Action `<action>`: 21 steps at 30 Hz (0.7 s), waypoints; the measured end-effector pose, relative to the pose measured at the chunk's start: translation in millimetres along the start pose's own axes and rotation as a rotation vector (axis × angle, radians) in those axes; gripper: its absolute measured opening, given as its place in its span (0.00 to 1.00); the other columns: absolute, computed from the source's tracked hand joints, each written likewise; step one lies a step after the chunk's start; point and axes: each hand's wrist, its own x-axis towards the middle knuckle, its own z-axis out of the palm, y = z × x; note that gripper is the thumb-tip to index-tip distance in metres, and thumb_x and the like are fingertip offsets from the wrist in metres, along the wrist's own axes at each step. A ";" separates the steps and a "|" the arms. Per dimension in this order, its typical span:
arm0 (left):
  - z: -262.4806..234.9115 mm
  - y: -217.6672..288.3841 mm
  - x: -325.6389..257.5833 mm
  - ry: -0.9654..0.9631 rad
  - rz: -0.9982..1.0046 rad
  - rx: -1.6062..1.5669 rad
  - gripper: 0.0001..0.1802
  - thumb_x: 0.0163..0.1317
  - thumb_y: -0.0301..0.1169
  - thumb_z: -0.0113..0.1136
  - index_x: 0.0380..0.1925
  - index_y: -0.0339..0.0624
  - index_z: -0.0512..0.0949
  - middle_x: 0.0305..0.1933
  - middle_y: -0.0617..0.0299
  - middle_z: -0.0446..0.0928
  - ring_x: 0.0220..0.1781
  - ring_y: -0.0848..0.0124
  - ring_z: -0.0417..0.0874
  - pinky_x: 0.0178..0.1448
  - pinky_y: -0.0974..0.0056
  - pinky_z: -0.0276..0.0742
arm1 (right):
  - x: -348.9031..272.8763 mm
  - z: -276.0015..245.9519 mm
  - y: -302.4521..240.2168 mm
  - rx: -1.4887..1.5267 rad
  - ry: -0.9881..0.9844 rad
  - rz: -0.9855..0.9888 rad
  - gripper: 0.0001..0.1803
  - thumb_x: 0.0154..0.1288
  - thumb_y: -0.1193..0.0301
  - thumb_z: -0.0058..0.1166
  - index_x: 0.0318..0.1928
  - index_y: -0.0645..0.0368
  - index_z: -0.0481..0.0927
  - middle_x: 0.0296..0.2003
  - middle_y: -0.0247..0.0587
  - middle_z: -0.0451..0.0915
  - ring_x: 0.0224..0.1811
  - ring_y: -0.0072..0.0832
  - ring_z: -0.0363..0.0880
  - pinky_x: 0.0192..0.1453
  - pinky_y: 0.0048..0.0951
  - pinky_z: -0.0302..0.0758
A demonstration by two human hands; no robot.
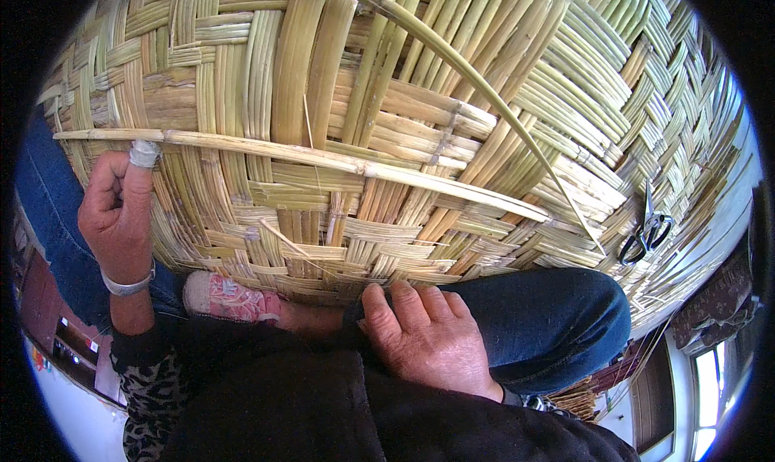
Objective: The person sits on the floor and weaves thin bamboo strips into a large flat basket base. They interlace the strips by hand, adjusting the weave pattern and occasionally using a small tool to tighten or align the strands.
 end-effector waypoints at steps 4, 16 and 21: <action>2.5 0.4 0.9 0.004 0.031 -0.003 0.08 0.78 0.29 0.63 0.36 0.42 0.80 0.27 0.78 0.70 0.27 0.87 0.64 0.31 0.75 0.58 | -0.1 -1.0 -0.6 0.000 -0.024 0.013 0.22 0.65 0.64 0.60 0.58 0.56 0.80 0.46 0.45 0.84 0.42 0.36 0.83 0.41 0.36 0.78; 6.1 2.6 -0.4 0.037 -0.020 -0.011 0.11 0.77 0.27 0.63 0.32 0.41 0.78 0.26 0.77 0.68 0.28 0.87 0.63 0.31 0.75 0.57 | -1.7 0.2 0.3 -0.006 0.016 -0.018 0.22 0.64 0.67 0.56 0.58 0.59 0.80 0.44 0.46 0.83 0.40 0.34 0.81 0.39 0.34 0.76; 5.3 0.0 -1.2 0.047 -0.026 0.017 0.10 0.77 0.27 0.63 0.32 0.41 0.78 0.26 0.77 0.69 0.28 0.87 0.64 0.31 0.75 0.58 | -2.5 1.1 -0.5 -0.002 0.000 -0.010 0.22 0.64 0.67 0.56 0.58 0.59 0.80 0.44 0.45 0.83 0.40 0.34 0.81 0.39 0.34 0.76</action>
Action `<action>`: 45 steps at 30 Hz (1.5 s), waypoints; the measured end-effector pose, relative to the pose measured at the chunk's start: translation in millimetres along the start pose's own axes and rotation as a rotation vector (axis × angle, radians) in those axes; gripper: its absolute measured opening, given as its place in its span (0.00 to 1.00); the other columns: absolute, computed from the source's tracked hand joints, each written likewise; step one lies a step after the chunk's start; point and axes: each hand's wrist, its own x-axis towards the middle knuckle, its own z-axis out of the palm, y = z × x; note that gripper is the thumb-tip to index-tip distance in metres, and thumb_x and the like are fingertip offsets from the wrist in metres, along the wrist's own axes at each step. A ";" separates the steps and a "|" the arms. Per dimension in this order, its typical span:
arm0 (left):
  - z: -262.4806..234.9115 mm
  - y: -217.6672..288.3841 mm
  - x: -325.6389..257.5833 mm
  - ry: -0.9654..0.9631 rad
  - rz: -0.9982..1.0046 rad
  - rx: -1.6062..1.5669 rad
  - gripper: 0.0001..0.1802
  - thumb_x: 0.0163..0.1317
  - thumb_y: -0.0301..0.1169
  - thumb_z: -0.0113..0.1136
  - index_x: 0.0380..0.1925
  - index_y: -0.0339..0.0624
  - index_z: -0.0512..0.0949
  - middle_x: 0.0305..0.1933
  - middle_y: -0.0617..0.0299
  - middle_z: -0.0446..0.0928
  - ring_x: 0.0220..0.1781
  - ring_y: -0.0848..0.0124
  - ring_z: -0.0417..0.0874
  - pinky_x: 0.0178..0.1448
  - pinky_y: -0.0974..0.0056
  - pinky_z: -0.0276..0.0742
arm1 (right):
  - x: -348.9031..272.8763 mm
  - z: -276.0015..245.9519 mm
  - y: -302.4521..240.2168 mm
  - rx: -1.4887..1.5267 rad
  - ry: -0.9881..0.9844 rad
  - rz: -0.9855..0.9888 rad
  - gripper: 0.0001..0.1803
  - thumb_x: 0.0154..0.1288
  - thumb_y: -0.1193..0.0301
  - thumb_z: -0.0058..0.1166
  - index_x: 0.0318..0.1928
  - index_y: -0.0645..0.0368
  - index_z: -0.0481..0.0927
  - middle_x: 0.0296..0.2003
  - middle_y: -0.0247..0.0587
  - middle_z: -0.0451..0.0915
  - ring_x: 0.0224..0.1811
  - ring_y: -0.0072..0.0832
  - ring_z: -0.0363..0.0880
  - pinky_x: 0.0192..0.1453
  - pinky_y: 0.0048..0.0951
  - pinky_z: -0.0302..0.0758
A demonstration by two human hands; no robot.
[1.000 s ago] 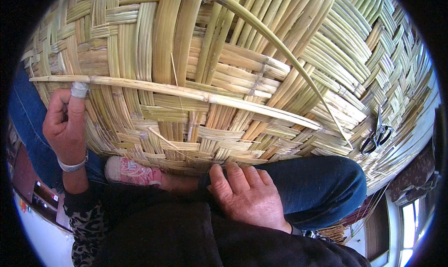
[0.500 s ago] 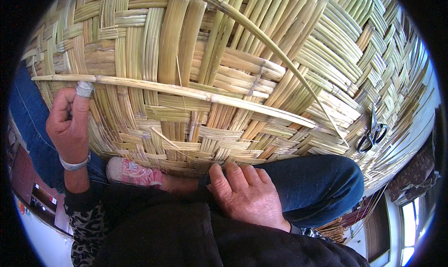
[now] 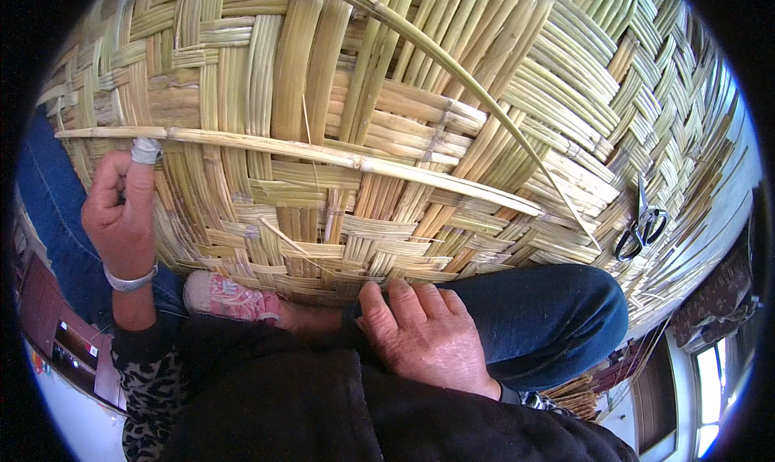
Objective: The person sits on the floor and weaves thin bamboo strips into a large flat basket base. They interlace the strips by hand, adjusting the weave pattern and occasionally using a small tool to tighten or align the strands.
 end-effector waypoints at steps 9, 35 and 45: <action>-1.9 -0.2 -0.6 -0.016 -0.009 -0.009 0.10 0.77 0.27 0.63 0.33 0.39 0.78 0.27 0.76 0.71 0.29 0.87 0.65 0.32 0.76 0.60 | 0.5 -1.6 -1.6 0.003 -0.060 0.047 0.23 0.66 0.59 0.66 0.57 0.54 0.81 0.49 0.44 0.84 0.45 0.39 0.84 0.45 0.41 0.80; 0.3 -1.1 0.5 -0.016 -0.013 -0.042 0.10 0.79 0.32 0.62 0.35 0.43 0.80 0.25 0.77 0.70 0.25 0.87 0.65 0.29 0.76 0.58 | 1.2 1.0 0.0 -0.010 0.011 0.004 0.21 0.65 0.67 0.56 0.57 0.59 0.80 0.44 0.45 0.83 0.41 0.34 0.81 0.39 0.34 0.76; -2.8 -4.1 -0.1 -0.023 -0.070 -0.090 0.11 0.78 0.29 0.63 0.33 0.42 0.78 0.26 0.77 0.69 0.27 0.88 0.64 0.30 0.76 0.57 | 1.1 1.5 0.3 -0.006 0.010 0.007 0.22 0.64 0.67 0.57 0.57 0.59 0.80 0.43 0.43 0.82 0.41 0.34 0.81 0.39 0.34 0.76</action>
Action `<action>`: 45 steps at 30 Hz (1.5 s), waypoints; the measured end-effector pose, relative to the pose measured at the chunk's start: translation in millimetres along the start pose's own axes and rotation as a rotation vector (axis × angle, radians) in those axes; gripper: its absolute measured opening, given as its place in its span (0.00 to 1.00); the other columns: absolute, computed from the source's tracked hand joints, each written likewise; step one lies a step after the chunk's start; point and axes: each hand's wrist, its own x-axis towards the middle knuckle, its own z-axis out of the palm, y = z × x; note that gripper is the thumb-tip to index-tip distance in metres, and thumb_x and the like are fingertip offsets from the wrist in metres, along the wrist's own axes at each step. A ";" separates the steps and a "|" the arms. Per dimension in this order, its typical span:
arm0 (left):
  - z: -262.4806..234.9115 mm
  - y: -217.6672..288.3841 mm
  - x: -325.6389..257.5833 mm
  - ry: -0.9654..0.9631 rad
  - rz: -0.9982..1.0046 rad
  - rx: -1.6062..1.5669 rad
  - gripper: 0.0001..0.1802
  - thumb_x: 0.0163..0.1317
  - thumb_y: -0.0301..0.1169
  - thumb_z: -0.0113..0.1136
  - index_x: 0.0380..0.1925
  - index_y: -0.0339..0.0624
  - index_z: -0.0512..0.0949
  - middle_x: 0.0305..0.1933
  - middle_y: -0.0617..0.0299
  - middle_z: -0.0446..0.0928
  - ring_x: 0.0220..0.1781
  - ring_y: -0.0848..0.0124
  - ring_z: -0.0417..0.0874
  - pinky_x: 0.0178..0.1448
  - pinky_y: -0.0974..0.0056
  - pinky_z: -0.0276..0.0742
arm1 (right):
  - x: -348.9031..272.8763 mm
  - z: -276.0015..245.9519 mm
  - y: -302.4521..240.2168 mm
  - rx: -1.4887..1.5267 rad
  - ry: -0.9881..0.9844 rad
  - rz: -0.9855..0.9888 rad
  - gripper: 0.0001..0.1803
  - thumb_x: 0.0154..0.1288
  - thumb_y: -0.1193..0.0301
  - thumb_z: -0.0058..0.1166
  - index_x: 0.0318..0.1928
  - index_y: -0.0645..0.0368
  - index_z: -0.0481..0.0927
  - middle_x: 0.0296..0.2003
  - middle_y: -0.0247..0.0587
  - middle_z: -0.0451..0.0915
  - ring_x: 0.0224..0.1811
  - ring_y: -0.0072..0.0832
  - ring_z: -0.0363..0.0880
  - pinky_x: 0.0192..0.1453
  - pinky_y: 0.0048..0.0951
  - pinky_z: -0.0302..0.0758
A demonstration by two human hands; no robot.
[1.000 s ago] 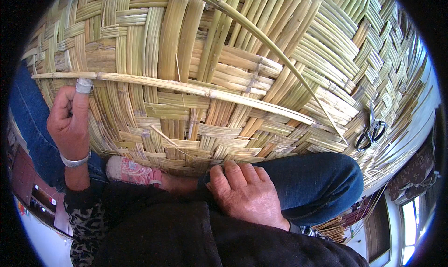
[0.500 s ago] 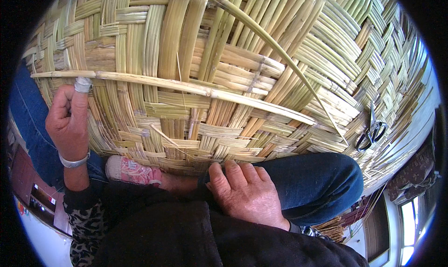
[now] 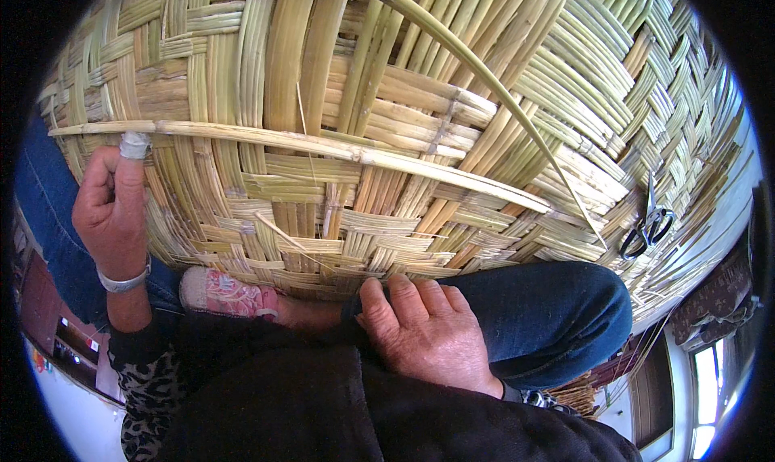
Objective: The person sits on the floor and weaves thin bamboo strips into a large flat basket base. They interlace the strips by hand, adjusting the weave pattern and occasionally using a small tool to tighten or align the strands.
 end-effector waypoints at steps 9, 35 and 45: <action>1.3 0.8 1.0 0.006 0.046 0.044 0.12 0.80 0.34 0.60 0.33 0.44 0.79 0.23 0.76 0.69 0.24 0.86 0.64 0.28 0.75 0.57 | 0.2 0.9 1.7 -0.005 0.005 -0.010 0.21 0.64 0.67 0.57 0.57 0.59 0.80 0.43 0.43 0.82 0.41 0.33 0.81 0.38 0.33 0.76; -0.3 2.2 1.7 -0.005 0.044 0.002 0.12 0.78 0.29 0.63 0.32 0.42 0.77 0.24 0.78 0.68 0.25 0.87 0.64 0.29 0.75 0.56 | 1.1 0.9 2.2 -0.001 0.025 -0.001 0.21 0.64 0.67 0.57 0.57 0.59 0.80 0.40 0.40 0.80 0.39 0.32 0.79 0.38 0.32 0.75; 1.9 4.9 1.7 0.009 0.055 0.048 0.12 0.78 0.30 0.63 0.31 0.43 0.77 0.24 0.78 0.67 0.26 0.88 0.63 0.29 0.75 0.56 | 0.7 -0.8 1.6 0.013 0.033 0.001 0.21 0.64 0.67 0.57 0.57 0.59 0.80 0.40 0.40 0.80 0.39 0.32 0.79 0.37 0.33 0.75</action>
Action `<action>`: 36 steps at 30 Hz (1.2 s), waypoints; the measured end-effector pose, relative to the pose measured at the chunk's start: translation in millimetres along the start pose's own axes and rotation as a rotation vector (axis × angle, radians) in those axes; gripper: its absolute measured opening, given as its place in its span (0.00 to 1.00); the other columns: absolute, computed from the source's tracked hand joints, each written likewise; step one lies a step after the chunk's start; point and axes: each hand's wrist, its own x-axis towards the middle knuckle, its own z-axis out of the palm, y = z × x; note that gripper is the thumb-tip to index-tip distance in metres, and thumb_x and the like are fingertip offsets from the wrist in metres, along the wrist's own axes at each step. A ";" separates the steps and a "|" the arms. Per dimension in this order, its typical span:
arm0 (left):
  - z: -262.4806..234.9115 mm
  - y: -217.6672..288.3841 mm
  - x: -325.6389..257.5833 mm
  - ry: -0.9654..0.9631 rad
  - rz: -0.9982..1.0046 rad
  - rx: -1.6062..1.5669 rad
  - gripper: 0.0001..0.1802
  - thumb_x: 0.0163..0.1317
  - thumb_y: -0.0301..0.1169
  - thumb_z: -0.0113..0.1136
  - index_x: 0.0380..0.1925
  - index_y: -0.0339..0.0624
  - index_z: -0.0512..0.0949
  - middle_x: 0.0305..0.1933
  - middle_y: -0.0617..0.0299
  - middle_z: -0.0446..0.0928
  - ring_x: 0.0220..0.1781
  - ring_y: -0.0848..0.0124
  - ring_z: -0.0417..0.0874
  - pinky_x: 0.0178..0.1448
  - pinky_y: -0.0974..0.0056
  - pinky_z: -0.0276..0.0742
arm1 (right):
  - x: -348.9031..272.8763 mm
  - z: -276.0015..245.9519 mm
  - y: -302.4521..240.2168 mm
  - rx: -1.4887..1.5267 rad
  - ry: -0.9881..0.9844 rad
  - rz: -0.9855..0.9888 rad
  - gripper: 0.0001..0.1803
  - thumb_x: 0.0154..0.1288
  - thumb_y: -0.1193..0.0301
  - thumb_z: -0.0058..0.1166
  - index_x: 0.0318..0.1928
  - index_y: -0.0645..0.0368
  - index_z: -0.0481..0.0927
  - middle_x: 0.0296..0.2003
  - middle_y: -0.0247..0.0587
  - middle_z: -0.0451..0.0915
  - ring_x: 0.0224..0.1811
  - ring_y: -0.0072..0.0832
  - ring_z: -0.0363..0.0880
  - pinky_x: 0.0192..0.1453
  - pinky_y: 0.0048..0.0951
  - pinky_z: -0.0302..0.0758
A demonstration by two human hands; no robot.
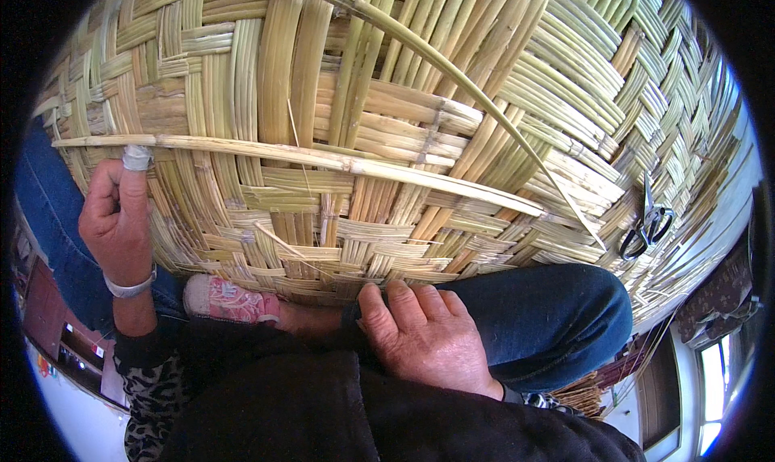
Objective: The person sits on the floor and weaves thin bamboo strips into a large flat basket base. They interlace the strips by hand, adjusting the weave pattern and occasionally using a small tool to tighten or align the strands.
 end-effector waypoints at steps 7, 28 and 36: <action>0.2 -2.3 0.7 -0.001 0.011 0.016 0.13 0.80 0.33 0.60 0.32 0.45 0.77 0.24 0.77 0.68 0.25 0.87 0.63 0.28 0.75 0.56 | 0.1 -1.3 -0.1 -0.012 -0.021 -0.004 0.21 0.64 0.67 0.57 0.57 0.59 0.80 0.40 0.40 0.80 0.39 0.32 0.79 0.37 0.32 0.75; -0.2 -4.2 -0.5 0.004 0.005 0.011 0.15 0.81 0.35 0.59 0.31 0.44 0.77 0.23 0.75 0.67 0.23 0.86 0.63 0.27 0.75 0.56 | -0.5 -2.0 -1.2 -0.016 -0.082 0.039 0.22 0.66 0.62 0.62 0.59 0.55 0.80 0.47 0.45 0.84 0.43 0.36 0.84 0.43 0.37 0.79; 0.6 -4.7 -1.0 0.018 -0.020 0.007 0.14 0.81 0.36 0.59 0.33 0.44 0.79 0.23 0.75 0.68 0.23 0.86 0.64 0.27 0.75 0.56 | 0.2 0.5 1.2 -0.022 -0.044 0.002 0.21 0.65 0.67 0.56 0.58 0.59 0.80 0.45 0.44 0.83 0.41 0.32 0.80 0.39 0.32 0.76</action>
